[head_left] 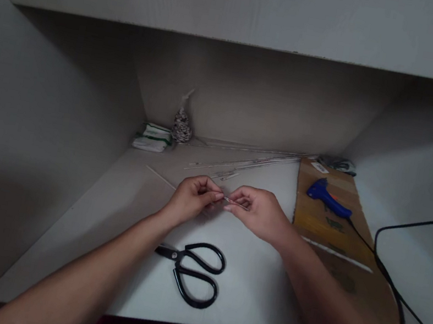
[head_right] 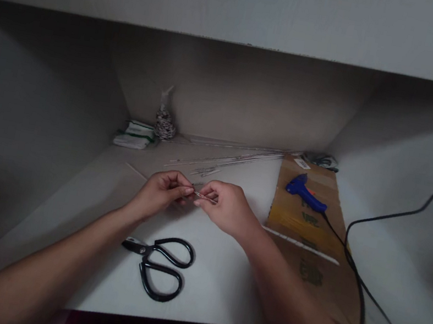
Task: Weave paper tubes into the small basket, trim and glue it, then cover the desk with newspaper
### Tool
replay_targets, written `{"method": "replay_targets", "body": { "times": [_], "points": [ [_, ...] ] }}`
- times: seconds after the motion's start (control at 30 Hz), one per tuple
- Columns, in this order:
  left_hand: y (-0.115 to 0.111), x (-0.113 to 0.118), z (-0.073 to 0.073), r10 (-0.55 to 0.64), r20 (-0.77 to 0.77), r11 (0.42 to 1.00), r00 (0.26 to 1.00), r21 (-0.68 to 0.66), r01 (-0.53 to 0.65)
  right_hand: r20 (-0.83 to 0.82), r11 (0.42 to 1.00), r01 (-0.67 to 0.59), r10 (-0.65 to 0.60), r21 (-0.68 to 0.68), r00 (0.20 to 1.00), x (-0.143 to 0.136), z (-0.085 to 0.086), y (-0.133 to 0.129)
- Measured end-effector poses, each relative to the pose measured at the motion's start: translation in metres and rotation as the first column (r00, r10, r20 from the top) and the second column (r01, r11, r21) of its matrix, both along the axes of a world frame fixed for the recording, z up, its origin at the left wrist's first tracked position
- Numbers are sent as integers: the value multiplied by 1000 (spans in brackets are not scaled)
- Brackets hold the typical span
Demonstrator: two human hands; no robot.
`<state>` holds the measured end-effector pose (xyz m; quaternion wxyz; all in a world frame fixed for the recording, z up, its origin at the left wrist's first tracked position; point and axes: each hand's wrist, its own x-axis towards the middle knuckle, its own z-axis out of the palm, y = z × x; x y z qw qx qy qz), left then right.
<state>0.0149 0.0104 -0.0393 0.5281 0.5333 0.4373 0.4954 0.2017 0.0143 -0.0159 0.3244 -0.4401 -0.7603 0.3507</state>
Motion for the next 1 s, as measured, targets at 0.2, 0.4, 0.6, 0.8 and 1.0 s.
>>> {"method": "replay_targets", "body": {
  "times": [0.2,0.4,0.6,0.8,1.0],
  "points": [
    [2,0,-3,-37,27,992,999,124,33,18,997,43,-44,63,999,-4,4,-4],
    [2,2,-4,-52,27,991,998,124,48,-44,997,72,-72,-5,996,-3,-1,-1],
    [1,4,-8,-49,0,992,999,121,48,-122,982,45,-68,-184,990,1,-10,9],
    [0,8,-11,-7,-37,999,999,51,9,-52,993,58,-64,-100,997,2,-13,8],
    [2,5,-15,-37,-69,998,997,46,40,6,1000,4,-4,-14,1000,-1,-17,8]
  ]
}}
